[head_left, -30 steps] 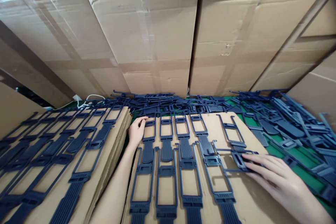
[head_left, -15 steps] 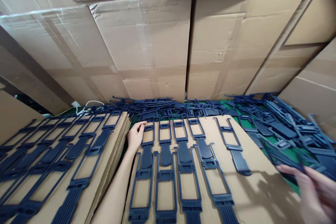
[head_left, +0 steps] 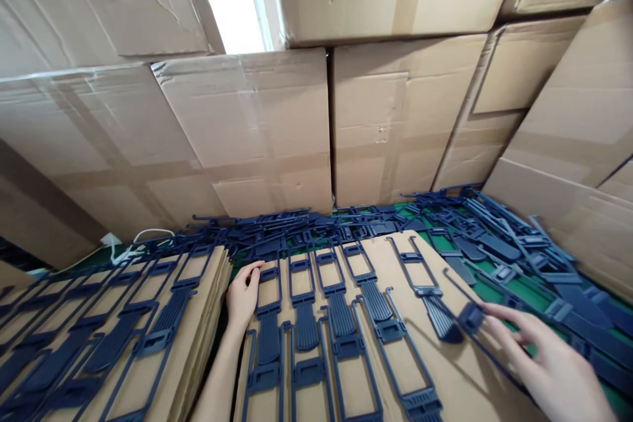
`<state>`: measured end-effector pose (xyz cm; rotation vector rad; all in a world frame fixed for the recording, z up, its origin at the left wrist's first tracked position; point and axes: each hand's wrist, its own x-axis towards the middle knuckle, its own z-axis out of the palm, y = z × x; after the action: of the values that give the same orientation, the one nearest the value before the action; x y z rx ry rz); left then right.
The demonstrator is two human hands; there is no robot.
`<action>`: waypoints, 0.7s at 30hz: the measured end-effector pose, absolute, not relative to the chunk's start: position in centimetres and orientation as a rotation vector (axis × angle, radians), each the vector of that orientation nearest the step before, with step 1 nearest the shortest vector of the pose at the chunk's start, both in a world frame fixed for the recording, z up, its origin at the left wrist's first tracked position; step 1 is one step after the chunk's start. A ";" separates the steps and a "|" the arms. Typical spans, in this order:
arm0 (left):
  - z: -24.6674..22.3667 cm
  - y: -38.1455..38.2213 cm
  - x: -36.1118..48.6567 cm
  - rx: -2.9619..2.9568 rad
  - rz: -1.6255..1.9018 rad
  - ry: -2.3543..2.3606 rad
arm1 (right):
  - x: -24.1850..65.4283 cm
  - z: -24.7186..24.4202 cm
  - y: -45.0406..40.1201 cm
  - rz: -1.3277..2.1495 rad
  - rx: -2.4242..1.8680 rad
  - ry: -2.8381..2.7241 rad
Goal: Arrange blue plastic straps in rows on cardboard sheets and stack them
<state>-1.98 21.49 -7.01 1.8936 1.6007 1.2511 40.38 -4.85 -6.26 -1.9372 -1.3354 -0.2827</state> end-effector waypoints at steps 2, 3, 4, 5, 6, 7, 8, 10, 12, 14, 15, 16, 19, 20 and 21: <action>-7.0 21.5 -2.0 1.886 1.231 1.621 | 39.5 -6.6 -3.4 -0.116 -1.973 -1.372; -7.0 21.5 -2.0 1.884 1.218 1.631 | 39.1 -6.8 -2.9 -0.058 -1.990 -1.383; -7.1 21.5 -2.0 1.885 1.207 1.638 | 38.9 -7.0 -2.4 -0.032 -2.008 -1.384; -7.1 21.5 -2.1 1.888 1.201 1.641 | 38.7 -7.1 -2.1 -0.019 -2.020 -1.388; -7.2 21.6 -2.1 1.893 1.198 1.640 | 38.7 -7.2 -1.9 -0.010 -2.027 -1.392; -7.3 21.6 -2.1 1.900 1.199 1.633 | 38.7 -7.2 -1.7 0.003 -2.029 -1.399; -7.3 21.7 -2.1 1.907 1.201 1.626 | 38.8 -7.1 -1.6 0.025 -2.027 -1.411; -7.3 21.7 -2.1 1.922 1.202 1.608 | 39.1 -6.8 -1.4 0.077 -2.017 -1.426; -7.2 21.7 -2.0 1.930 1.205 1.602 | 39.6 -6.7 -1.4 0.138 -1.989 -1.391; -7.1 21.7 -1.9 1.929 1.204 1.617 | 40.1 -6.8 -1.6 0.200 -1.949 -1.310; -7.1 21.7 -1.9 1.928 1.201 1.626 | 40.3 -6.9 -1.7 0.224 -1.932 -1.267; -7.0 21.7 -1.8 1.927 1.195 1.631 | 40.5 -7.0 -1.9 0.232 -1.922 -1.228; -7.0 21.7 -1.8 1.923 1.181 1.631 | 40.7 -7.0 -2.1 0.177 -1.956 -1.187; -7.0 21.7 -1.8 1.926 1.178 1.631 | 40.6 -6.9 -2.0 0.163 -1.981 -1.197; -7.0 21.8 -1.8 1.929 1.177 1.633 | 40.4 -6.6 -1.9 0.169 -2.011 -1.219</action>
<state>-1.82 21.76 -7.00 1.9286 1.6335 1.1768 40.43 -1.90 -6.60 -2.0114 -1.2193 0.1694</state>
